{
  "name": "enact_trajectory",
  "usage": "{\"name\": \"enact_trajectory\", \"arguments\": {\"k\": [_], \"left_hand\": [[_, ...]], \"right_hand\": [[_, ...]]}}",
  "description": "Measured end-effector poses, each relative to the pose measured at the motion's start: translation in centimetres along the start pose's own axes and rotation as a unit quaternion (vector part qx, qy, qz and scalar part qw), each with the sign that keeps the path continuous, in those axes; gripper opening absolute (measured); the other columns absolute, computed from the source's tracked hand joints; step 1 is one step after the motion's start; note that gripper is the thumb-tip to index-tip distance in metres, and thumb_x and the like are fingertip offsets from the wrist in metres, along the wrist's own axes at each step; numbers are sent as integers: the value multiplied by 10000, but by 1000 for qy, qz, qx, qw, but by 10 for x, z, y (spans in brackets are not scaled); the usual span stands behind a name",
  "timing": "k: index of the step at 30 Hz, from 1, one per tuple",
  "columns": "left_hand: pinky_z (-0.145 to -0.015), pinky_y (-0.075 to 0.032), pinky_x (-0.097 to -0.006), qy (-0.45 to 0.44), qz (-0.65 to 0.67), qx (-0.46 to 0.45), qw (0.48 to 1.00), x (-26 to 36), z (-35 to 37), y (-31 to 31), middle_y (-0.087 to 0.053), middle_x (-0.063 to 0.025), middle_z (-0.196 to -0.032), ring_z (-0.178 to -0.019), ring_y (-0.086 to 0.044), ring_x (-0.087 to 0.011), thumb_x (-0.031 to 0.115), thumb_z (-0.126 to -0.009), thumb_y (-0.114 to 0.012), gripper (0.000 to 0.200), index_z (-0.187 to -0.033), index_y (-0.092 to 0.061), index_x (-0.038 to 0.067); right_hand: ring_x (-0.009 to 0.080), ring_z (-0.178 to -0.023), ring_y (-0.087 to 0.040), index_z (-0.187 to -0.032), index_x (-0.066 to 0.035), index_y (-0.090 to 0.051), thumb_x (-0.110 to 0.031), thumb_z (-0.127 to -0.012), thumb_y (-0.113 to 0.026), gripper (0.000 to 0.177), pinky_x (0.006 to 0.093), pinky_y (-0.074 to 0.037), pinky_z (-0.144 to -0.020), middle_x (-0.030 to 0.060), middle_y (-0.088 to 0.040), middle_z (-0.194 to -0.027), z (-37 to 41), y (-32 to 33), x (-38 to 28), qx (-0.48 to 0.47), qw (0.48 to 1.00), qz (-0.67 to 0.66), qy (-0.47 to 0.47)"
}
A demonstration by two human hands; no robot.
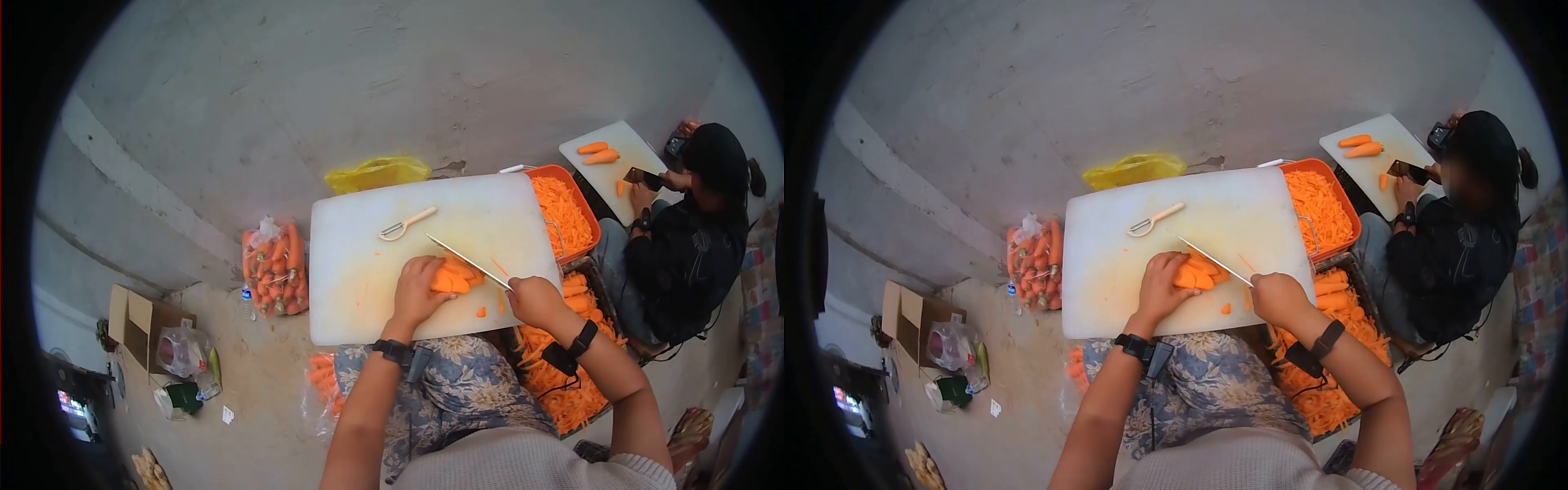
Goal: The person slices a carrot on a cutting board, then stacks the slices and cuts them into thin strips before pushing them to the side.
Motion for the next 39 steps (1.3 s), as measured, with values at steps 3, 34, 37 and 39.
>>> {"name": "enact_trajectory", "arguments": {"k": [3, 34, 37, 39], "left_hand": [[-971, -400, -439, 3, -22, 19, 1000, 4, 7, -3, -542, -131, -1149, -1121, -471, -340, 308, -565, -871, 732, -1184, -582, 45], [-954, -396, -431, -58, -101, 21, 993, 27, 36, -6, -599, -104, -1107, -1068, -530, -300, 366, -749, -733, 494, -1131, -626, 70], [-950, -395, -435, -61, -84, 47, 993, 32, 40, -8, -593, -102, -1102, -1040, -530, -298, 363, -746, -736, 499, -1130, -624, 64], [-962, -391, -435, -59, -83, 41, 994, 33, 40, -7, -583, -109, -1123, -1058, -526, -301, 376, -750, -732, 513, -1140, -618, 61]], "right_hand": [[386, -646, -627, -788, -6, -603, -154, -839, -580, 158, 478, -505, -614, 208, -621, -656, -1, -1, -4, -8, 1000, 4, 12], [412, -678, -606, -804, 27, -611, -202, -865, -580, 239, 491, -485, -661, 231, -609, -683, 33, 1, 10, 0, 994, -90, -69], [413, -669, -604, -796, 23, -605, -201, -866, -585, 236, 492, -483, -649, 231, -602, -672, 33, 3, 6, 2, 995, -76, -62], [413, -665, -602, -791, 19, -602, -203, -867, -587, 235, 493, -481, -643, 229, -600, -668, 33, 3, 3, -10, 997, -58, -58]]}}
Point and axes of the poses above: each hand's wrist, its own z-axis away from the middle knuckle, its own y-axis out of the back of the hand, x = y × z, the point moved 1 cm from there along -z, towards the middle knuckle
